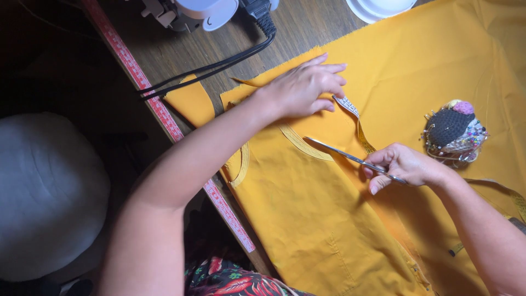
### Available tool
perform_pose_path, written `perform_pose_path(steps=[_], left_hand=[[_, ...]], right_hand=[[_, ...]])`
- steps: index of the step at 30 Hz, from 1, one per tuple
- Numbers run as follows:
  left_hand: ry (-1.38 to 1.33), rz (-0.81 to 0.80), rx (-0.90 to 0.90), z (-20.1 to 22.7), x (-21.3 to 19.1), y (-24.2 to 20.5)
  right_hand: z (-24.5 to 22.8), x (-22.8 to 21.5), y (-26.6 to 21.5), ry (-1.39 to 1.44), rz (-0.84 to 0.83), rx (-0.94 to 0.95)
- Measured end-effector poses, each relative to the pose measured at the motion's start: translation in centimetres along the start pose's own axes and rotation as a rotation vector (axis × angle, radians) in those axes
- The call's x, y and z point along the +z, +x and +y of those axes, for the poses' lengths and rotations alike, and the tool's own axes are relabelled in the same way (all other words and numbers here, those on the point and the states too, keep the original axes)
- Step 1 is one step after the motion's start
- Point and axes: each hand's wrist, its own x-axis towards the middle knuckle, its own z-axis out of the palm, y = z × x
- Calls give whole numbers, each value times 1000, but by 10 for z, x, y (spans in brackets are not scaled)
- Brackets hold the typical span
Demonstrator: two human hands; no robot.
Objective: The person measures a yellow garment with a tape measure and pins it in place. They then use scissors to cut along the pinned edges of the fabric, trimming the excess material. Finally, they fold the cut edge of the fabric.
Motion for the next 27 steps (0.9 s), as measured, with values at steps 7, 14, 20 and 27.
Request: perform_pose_path(steps=[7, 14, 20, 27], left_hand=[[724, 223, -292, 78, -6, -105], [831, 173, -495, 79, 5, -121], [853, 177, -525, 80, 6, -123], [911, 192, -567, 82, 7, -121]], right_hand=[[-9, 6, -2, 47, -6, -17], [-24, 18, 1, 44, 42, -20], [-15, 20, 1, 136, -2, -96], [-10, 24, 2, 154, -9, -151]])
